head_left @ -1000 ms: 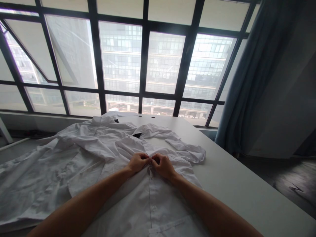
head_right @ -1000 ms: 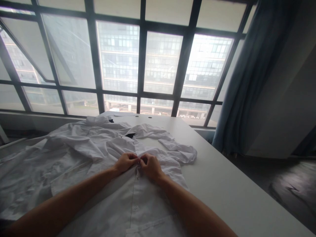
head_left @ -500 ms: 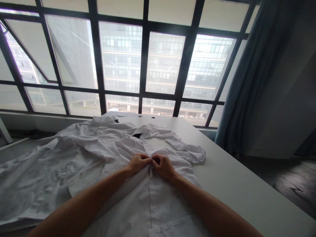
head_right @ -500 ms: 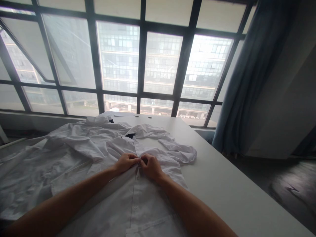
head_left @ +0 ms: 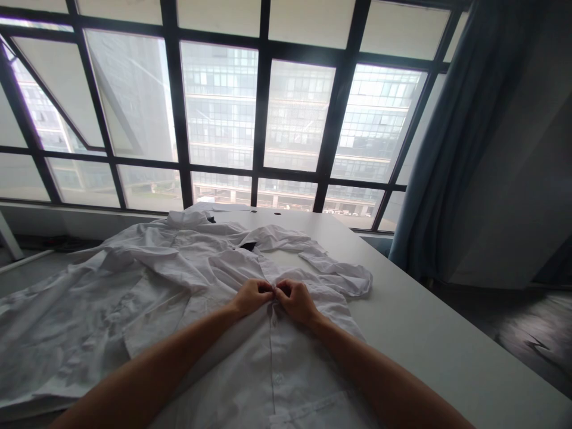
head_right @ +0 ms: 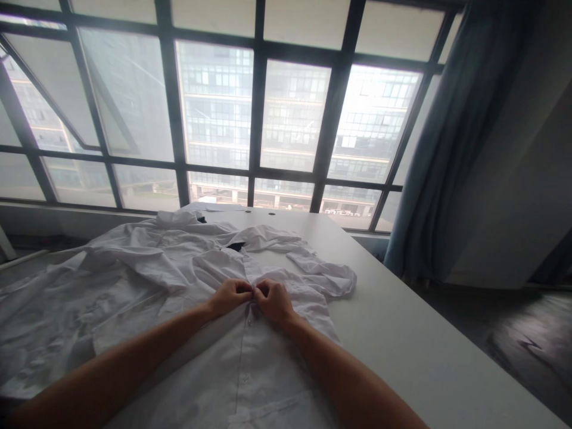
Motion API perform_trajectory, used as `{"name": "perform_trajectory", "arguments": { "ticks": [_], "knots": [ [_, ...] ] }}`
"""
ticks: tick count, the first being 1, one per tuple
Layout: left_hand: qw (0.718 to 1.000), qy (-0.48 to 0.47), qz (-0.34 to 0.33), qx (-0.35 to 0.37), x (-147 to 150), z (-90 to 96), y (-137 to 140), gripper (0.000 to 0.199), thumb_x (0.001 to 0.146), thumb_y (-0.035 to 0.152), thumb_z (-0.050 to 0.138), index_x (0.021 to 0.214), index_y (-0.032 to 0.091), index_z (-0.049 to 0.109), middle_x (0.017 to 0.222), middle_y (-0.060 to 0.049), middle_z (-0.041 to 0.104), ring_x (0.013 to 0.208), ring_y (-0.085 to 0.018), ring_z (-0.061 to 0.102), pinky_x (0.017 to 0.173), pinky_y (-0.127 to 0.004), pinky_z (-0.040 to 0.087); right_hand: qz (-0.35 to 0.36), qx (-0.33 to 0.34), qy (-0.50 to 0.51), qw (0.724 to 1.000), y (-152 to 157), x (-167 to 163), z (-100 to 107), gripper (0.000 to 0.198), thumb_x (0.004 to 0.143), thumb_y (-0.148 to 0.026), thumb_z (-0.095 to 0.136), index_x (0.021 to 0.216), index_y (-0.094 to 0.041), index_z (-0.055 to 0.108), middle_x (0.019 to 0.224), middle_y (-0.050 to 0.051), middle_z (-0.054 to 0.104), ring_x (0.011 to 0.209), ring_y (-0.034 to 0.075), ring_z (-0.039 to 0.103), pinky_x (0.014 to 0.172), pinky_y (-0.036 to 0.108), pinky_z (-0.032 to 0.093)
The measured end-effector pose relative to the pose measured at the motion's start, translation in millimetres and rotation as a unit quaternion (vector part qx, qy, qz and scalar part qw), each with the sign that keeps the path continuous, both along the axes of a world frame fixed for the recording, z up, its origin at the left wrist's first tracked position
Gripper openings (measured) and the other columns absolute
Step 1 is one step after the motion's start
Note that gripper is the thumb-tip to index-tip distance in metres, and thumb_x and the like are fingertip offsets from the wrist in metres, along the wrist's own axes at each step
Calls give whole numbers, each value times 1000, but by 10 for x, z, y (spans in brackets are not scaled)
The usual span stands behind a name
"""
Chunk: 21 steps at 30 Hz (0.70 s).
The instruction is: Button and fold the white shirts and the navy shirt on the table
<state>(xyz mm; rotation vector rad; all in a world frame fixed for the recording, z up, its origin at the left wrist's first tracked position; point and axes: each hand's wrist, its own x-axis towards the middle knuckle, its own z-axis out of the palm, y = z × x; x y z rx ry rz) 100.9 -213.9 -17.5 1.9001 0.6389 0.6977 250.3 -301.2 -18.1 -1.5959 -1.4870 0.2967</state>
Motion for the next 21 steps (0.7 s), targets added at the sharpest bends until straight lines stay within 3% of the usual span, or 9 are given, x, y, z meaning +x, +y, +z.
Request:
{"name": "perform_trajectory", "arguments": {
  "ticks": [4,11,16,21],
  "knots": [
    [1000,7,15,25,11,-23,-4,30,70,33,65,82,9,78,79,-8,75,75,-22,65,68,-27,46,5,6,11,1000,-1,-7,12,18,82,-28,60,82,-17,74,81,6,76,75,21,69,70,28,49],
    [999,-19,-27,-20,27,-4,-1,32,67,33,65,83,9,78,80,-7,74,75,-20,62,71,-28,44,-7,-1,18,1000,8,-13,12,21,83,-29,59,80,-15,74,77,6,75,71,20,68,65,27,47],
    [997,-20,-1,-79,41,28,-21,35,68,44,61,67,10,70,55,1,55,56,-11,43,57,-25,31,-8,6,7,1000,0,-33,13,19,82,-28,60,82,-16,74,79,6,76,71,19,68,66,27,48],
    [993,-20,17,-117,44,44,-48,41,63,51,66,66,10,66,55,3,46,55,-9,34,54,-26,23,7,23,-6,1000,-12,-62,25,18,82,-23,58,84,-16,75,81,6,76,73,20,69,68,28,49]
  ]
}}
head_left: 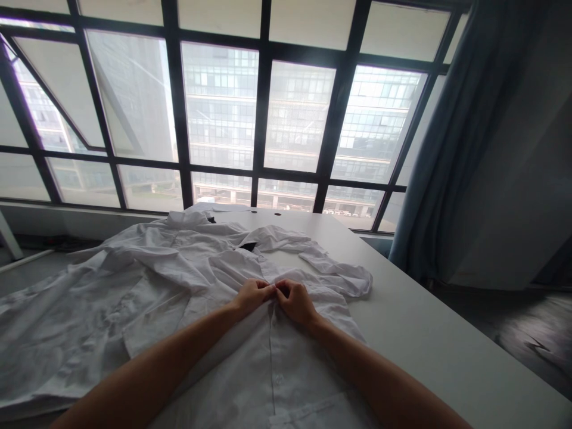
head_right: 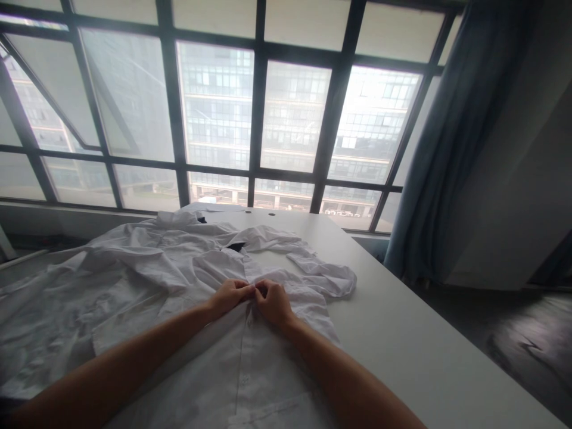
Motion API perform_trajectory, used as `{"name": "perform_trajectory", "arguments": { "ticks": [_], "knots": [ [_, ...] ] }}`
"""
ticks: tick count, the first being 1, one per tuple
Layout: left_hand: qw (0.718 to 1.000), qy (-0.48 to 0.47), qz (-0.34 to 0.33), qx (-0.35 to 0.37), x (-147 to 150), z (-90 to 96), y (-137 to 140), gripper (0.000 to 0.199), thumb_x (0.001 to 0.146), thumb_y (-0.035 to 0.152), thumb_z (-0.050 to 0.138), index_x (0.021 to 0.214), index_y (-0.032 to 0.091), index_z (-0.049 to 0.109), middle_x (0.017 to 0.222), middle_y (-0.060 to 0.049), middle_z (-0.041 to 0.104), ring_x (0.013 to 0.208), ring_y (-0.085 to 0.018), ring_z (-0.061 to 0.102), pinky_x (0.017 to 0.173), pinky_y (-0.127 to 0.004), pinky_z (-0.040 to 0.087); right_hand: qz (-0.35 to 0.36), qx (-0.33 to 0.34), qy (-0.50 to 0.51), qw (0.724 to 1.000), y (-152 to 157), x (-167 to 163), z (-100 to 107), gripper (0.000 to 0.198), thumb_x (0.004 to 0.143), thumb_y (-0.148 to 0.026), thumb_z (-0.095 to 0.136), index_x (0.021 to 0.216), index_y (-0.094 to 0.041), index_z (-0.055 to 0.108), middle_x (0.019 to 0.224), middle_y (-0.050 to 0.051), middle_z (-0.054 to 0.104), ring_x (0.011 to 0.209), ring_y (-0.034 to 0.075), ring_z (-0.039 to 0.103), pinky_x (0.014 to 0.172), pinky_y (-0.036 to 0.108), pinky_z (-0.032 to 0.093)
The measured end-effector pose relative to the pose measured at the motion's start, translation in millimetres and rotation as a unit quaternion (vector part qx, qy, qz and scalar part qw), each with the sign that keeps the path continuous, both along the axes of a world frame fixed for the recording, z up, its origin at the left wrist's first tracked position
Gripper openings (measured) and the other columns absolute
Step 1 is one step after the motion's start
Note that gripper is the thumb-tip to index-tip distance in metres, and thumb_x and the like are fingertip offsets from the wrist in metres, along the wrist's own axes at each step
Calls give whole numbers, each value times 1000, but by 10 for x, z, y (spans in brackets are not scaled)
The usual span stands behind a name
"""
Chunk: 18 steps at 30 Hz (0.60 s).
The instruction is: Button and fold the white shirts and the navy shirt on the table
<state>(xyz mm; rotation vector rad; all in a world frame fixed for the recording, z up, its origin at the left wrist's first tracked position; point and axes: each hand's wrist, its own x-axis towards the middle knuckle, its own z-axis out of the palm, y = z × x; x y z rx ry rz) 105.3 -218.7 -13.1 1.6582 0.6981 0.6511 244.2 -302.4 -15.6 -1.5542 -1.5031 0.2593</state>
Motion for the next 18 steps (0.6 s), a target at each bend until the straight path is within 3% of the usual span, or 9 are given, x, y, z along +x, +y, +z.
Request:
{"name": "perform_trajectory", "arguments": {
  "ticks": [8,18],
  "knots": [
    [1000,6,7,-9,-23,33,-21,44,60,53,69,68,9,66,57,4,47,55,-9,34,53,-25,23,37,17,47,998,22,19,-28,17,82,-28,62,85,-18,76,84,6,77,78,23,71,73,32,52],
    [993,58,11,105,-45,34,-4,37,66,46,59,64,10,66,56,3,50,57,-11,40,56,-25,29,50,4,108,993,117,96,-178,21,76,-36,70,83,-17,77,83,7,77,79,24,70,74,34,54]
  ]
}}
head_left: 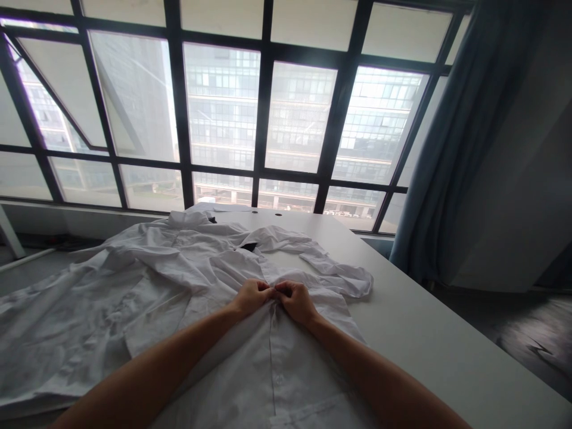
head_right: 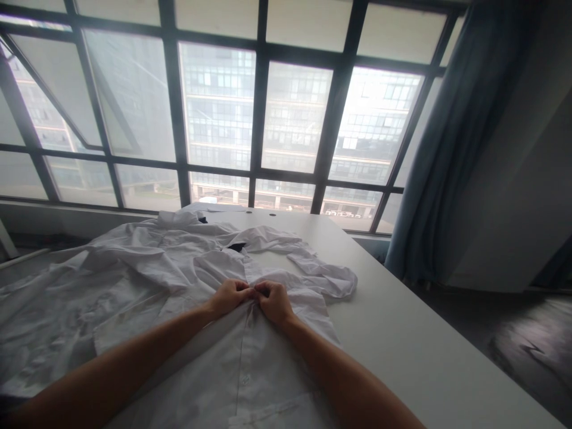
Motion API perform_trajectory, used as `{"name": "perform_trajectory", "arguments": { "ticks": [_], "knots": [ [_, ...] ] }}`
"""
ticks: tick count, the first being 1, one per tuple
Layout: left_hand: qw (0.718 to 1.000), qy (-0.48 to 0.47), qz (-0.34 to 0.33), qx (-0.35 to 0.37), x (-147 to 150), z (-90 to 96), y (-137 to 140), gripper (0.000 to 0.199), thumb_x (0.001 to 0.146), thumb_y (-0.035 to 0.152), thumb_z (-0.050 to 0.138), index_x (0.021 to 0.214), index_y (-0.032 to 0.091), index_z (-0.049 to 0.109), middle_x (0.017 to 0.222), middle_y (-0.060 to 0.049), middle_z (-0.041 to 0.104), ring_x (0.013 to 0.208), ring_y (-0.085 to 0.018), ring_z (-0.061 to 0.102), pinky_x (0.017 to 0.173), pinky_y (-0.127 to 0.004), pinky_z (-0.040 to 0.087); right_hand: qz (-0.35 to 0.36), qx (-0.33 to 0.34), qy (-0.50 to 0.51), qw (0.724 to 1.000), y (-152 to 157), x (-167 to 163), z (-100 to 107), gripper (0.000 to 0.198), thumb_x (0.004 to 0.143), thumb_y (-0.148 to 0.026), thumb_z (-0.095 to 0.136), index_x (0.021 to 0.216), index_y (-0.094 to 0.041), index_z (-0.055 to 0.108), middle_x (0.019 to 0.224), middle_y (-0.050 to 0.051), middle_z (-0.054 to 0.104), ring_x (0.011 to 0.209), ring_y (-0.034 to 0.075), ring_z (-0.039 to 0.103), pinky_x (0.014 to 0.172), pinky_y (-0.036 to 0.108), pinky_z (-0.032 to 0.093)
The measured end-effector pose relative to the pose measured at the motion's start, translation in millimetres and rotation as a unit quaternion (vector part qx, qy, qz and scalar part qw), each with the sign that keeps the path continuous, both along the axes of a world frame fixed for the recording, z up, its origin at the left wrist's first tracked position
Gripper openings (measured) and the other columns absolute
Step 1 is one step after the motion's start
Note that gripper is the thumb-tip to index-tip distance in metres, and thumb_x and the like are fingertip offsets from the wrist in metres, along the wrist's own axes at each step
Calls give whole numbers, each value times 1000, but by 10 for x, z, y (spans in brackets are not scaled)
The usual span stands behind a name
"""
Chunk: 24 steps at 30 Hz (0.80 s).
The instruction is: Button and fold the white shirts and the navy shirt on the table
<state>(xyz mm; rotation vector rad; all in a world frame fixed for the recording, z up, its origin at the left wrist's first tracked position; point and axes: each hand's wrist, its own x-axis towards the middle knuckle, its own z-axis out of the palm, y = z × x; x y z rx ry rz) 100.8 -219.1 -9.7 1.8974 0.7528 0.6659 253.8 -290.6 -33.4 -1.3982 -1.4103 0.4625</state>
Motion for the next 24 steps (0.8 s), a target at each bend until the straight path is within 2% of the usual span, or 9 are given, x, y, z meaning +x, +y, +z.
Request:
{"name": "perform_trajectory", "arguments": {
  "ticks": [7,13,18,24],
  "knots": [
    [999,11,2,35,17,-34,16,30,69,42,56,59,13,60,55,3,49,58,-12,43,57,-26,31,-3,6,-2,1000,-4,-14,2,17,76,-32,68,81,-18,76,81,6,76,76,23,69,73,33,54],
    [998,16,9,65,30,-82,46,26,73,35,55,62,13,63,57,2,53,60,-13,48,59,-25,33,-10,16,-25,1000,-41,-48,61,13,76,-24,64,78,-18,74,79,5,75,75,21,68,71,31,52],
    [1000,8,11,25,20,-40,21,24,71,35,57,61,14,61,57,3,53,59,-13,48,58,-25,33,-17,7,-31,999,-63,-67,92,13,77,-25,64,80,-17,73,79,5,75,74,21,68,69,31,52],
    [997,-61,-1,-43,34,-60,12,21,67,33,61,71,13,67,68,-1,64,67,-15,55,65,-25,40,-21,19,-25,999,-55,-69,90,17,78,-33,66,83,-18,72,83,6,75,76,22,69,73,33,54]
  ]
}}
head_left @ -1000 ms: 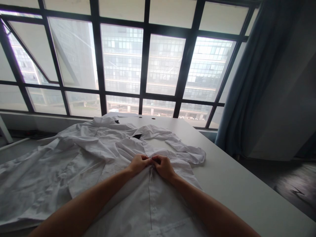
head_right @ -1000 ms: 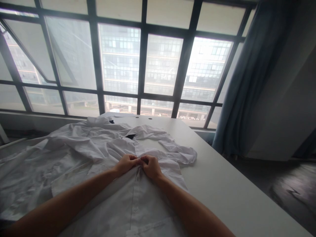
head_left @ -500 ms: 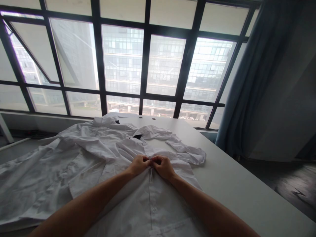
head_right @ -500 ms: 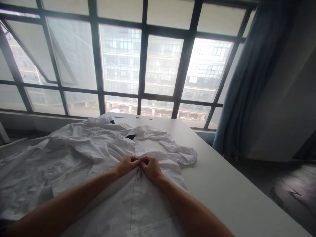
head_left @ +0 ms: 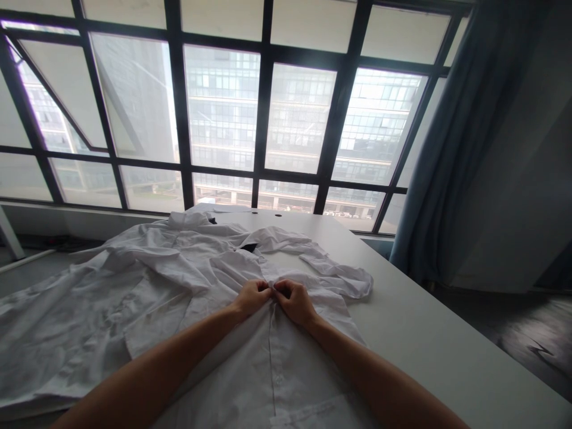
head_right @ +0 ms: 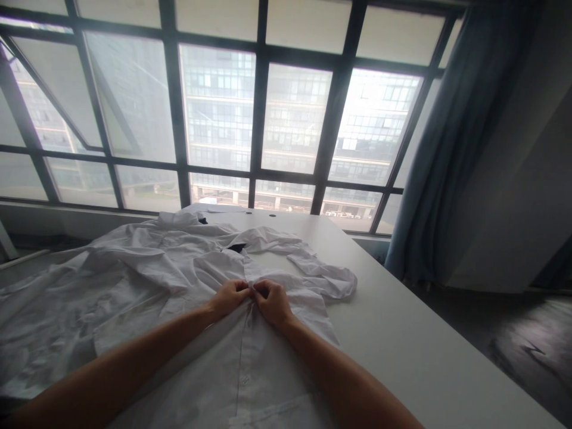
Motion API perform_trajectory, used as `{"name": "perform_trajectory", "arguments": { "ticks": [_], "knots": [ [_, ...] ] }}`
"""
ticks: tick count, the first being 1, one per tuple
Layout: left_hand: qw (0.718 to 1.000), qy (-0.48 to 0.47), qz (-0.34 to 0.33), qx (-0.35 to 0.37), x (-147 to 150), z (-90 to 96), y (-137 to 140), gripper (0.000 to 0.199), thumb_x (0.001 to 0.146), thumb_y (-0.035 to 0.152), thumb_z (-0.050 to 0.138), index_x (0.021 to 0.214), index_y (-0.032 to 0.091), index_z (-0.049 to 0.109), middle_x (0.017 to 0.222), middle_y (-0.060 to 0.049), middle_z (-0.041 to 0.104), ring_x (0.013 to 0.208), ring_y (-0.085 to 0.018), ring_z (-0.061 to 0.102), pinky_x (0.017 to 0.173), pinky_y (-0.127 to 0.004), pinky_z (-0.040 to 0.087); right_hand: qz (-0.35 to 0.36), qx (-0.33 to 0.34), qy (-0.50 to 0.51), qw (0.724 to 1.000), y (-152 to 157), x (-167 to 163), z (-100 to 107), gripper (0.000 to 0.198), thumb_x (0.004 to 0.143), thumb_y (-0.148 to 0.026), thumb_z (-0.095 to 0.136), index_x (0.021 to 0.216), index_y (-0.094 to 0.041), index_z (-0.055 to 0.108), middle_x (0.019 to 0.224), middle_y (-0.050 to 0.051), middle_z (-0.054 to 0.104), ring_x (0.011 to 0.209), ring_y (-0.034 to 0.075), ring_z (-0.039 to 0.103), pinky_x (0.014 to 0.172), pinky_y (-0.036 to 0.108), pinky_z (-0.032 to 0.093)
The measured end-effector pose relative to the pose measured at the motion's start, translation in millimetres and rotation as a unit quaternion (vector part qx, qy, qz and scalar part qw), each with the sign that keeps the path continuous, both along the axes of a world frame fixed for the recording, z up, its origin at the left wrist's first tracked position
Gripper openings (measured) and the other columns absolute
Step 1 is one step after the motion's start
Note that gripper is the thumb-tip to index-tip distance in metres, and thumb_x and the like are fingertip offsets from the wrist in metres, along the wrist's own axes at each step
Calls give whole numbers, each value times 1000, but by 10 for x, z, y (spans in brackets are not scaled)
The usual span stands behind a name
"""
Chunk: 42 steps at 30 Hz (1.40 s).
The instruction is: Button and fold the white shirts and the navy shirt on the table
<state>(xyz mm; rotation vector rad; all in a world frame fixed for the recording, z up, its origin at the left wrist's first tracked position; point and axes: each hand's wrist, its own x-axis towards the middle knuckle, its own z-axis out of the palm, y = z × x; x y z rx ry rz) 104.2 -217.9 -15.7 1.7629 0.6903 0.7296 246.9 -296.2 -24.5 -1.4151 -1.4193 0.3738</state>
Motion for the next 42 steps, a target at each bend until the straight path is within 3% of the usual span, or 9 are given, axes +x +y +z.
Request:
{"name": "perform_trajectory", "arguments": {
  "ticks": [6,23,32,42],
  "knots": [
    [999,-16,7,30,13,-57,34,21,70,31,63,73,12,70,69,-2,66,67,-16,58,66,-26,43,-13,1,1,1000,8,12,-10,18,77,-33,66,84,-18,71,83,7,75,76,24,69,73,35,54],
    [990,69,24,124,-17,0,-27,32,73,41,58,68,12,69,65,-2,64,64,-16,54,60,-25,36,2,-15,69,997,106,107,-113,15,66,-28,69,76,-17,68,75,4,72,71,20,66,68,31,53],
    [989,106,10,103,-24,37,-33,32,70,43,56,55,15,58,52,4,43,56,-11,39,54,-24,26,-4,-17,67,998,89,94,-95,13,63,-25,69,74,-18,68,73,3,72,69,19,65,65,29,52],
    [999,41,-29,-15,-29,50,-24,31,64,42,62,67,12,66,59,2,55,60,-13,46,58,-25,32,-3,-4,75,997,136,131,-118,12,62,-25,68,71,-18,67,71,3,70,67,18,63,64,28,51]
  ]
}}
